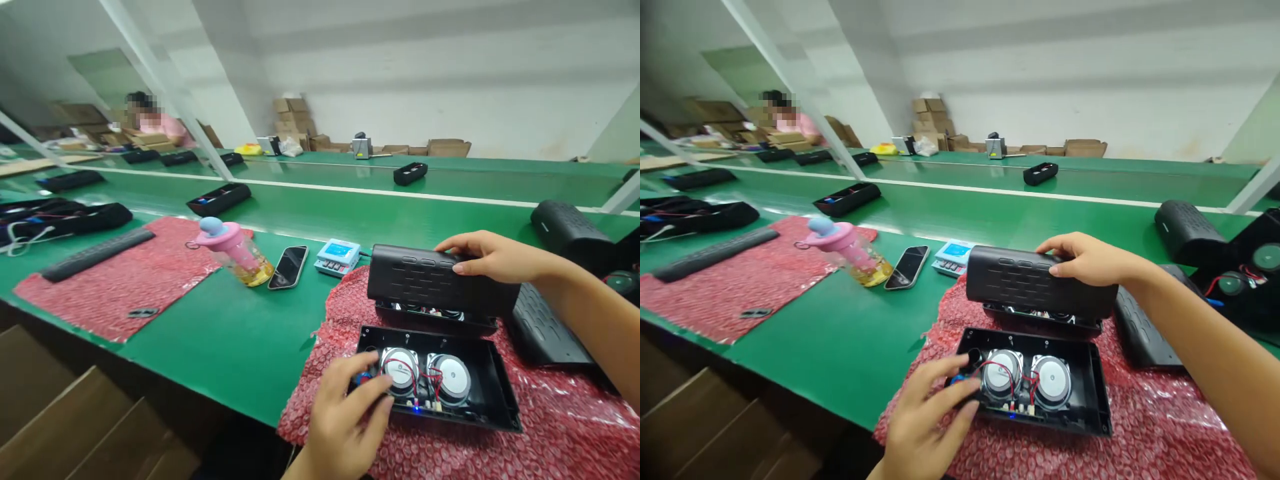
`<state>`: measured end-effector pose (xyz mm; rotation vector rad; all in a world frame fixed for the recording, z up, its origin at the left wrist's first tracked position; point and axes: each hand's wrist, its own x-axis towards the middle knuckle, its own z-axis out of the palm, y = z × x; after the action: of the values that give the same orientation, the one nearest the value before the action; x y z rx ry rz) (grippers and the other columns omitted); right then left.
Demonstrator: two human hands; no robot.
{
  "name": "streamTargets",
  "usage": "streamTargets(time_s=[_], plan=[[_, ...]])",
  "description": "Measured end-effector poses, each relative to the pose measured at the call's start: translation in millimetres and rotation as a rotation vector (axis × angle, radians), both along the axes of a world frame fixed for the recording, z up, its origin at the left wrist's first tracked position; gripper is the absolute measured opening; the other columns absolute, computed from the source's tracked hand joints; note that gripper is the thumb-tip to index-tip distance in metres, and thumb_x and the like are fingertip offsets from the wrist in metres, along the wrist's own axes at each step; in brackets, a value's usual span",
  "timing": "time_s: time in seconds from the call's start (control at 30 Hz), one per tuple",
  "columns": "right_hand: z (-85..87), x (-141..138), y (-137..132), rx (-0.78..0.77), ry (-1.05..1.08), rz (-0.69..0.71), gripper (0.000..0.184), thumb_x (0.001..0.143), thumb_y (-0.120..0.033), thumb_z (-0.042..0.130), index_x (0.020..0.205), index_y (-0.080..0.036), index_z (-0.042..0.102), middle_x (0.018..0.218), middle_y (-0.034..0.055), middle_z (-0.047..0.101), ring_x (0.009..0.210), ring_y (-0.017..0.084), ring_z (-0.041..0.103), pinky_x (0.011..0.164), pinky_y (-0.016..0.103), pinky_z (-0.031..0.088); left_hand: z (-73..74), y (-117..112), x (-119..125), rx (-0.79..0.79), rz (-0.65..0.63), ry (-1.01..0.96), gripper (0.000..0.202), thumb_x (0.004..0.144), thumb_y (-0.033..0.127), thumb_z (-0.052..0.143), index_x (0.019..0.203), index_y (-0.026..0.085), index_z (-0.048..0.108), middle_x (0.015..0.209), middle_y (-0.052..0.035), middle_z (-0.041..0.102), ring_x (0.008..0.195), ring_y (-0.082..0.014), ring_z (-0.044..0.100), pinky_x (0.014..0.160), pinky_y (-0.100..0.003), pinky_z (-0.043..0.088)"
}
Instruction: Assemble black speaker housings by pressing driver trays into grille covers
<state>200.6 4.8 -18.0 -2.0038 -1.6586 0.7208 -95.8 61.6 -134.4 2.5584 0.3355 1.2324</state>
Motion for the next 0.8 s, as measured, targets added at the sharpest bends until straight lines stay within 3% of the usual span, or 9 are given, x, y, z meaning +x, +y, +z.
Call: streamTargets(time_s=[0.1,0.17,0.3,0.4,0.53,0.8], plan=[[-16.1,10.3,20.2,-0.121,0.019,0.047,0.046,0.080,-0.035,0.047,0.121,-0.016,0.053,0.108,0.0071,0.062,0.090,0.019,0.061,0.078,0.031,0.050,-4.9,9.8,-4.1,-0.016,0.085,-0.004,0.019,0.076,0.017,0.057,0.093,0.023,0.065,0.105,-0.0069,0.063,0.093,-0.0207,0.059,0.080,-0.035,0.049],[-30.2,14.5,25.4,-0.135,-0.087,0.049,0.051,0.080,-0.042,0.048,0.122,-0.013,0.053,0.118,0.0114,0.058,0.101,0.023,0.058,0.089,0.036,0.046,-12.4,12.7,-5.6,-0.029,0.061,0.006,0.019,0.077,0.018,0.056,0.094,0.022,0.064,0.103,-0.0067,0.064,0.093,-0.0208,0.059,0.081,-0.036,0.049],[-55.5,6.4,16.9,-0.161,-0.236,0.086,0.089,0.067,-0.059,0.061,0.136,-0.010,0.037,0.139,0.0181,0.039,0.125,0.032,0.039,0.105,0.047,0.030,-34.1,13.3,-6.9,-0.011,-0.006,-0.031,0.028,0.076,0.019,0.053,0.102,0.021,0.061,0.100,-0.0074,0.065,0.090,-0.0210,0.057,0.079,-0.036,0.049],[-65.7,-6.6,5.1,-0.123,-0.447,0.079,0.111,0.056,-0.058,0.071,0.143,-0.008,0.023,0.139,0.0208,0.037,0.123,0.035,0.041,0.101,0.050,0.036,-48.9,14.2,-6.8,-0.011,-0.024,-0.076,0.032,0.076,0.022,0.051,0.107,0.021,0.059,0.101,-0.0086,0.065,0.089,-0.0219,0.057,0.077,-0.036,0.049],[-68.4,-12.3,-4.1,-0.095,-0.539,0.082,0.105,0.056,-0.051,0.072,0.141,-0.010,0.028,0.135,0.0181,0.043,0.120,0.033,0.045,0.099,0.046,0.040,-58.4,16.9,-5.5,-0.049,-0.044,-0.127,0.033,0.077,0.026,0.050,0.108,0.021,0.059,0.101,-0.0096,0.065,0.089,-0.0224,0.057,0.076,-0.038,0.048],[-64.8,-5.7,-11.5,-0.100,-0.680,0.078,0.104,0.056,-0.055,0.072,0.141,-0.013,0.029,0.131,0.0175,0.047,0.112,0.033,0.051,0.094,0.048,0.043,-59.3,14.0,-4.8,-0.157,-0.061,-0.135,0.031,0.081,0.026,0.050,0.109,0.022,0.059,0.103,-0.0088,0.063,0.090,-0.0215,0.054,0.079,-0.038,0.048]])
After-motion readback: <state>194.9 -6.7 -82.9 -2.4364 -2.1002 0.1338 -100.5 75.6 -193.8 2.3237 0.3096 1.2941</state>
